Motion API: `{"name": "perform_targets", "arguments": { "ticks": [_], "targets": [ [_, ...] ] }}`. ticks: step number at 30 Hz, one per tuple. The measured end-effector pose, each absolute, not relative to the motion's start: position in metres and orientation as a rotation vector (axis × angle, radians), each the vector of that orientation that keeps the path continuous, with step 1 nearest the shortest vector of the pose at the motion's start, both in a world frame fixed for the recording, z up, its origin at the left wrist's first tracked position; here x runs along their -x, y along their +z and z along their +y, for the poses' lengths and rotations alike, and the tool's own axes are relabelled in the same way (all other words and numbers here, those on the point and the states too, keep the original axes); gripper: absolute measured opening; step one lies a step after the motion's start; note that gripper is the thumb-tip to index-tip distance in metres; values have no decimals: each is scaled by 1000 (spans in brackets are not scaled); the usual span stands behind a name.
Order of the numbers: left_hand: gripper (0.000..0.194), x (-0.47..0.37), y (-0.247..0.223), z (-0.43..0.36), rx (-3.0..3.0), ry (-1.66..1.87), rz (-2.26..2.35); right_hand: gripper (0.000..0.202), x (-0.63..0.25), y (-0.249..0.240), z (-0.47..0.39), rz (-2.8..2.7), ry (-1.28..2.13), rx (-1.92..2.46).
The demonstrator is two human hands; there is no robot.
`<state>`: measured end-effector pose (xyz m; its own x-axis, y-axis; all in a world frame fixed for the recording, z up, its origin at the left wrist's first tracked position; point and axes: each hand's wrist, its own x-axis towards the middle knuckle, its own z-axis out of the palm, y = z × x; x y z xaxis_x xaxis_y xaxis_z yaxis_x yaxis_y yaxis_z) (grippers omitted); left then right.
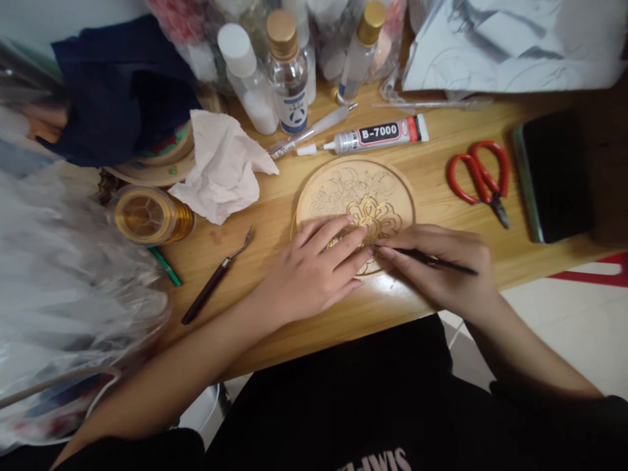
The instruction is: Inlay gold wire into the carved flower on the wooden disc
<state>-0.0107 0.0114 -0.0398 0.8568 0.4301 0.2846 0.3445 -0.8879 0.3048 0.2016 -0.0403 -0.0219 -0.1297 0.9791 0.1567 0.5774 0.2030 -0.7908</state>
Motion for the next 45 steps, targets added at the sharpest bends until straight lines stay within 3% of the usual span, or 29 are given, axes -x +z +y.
{"name": "perform_targets", "arguments": {
  "ticks": [21,33,40,45],
  "targets": [
    [30,11,-41,11,-2793,545,592,22,-210,-21,-31,-1902,799,1317],
    [31,11,-47,9,-2805,603,614,12,-215,-16,-22,-1936,912,1220],
    [32,11,-42,11,-2812,531,589,19,-213,-20,-29,-1814,804,1284],
    [30,11,-41,11,-2788,514,572,17,-223,-23,-38,-1714,539,1489]
  ]
}}
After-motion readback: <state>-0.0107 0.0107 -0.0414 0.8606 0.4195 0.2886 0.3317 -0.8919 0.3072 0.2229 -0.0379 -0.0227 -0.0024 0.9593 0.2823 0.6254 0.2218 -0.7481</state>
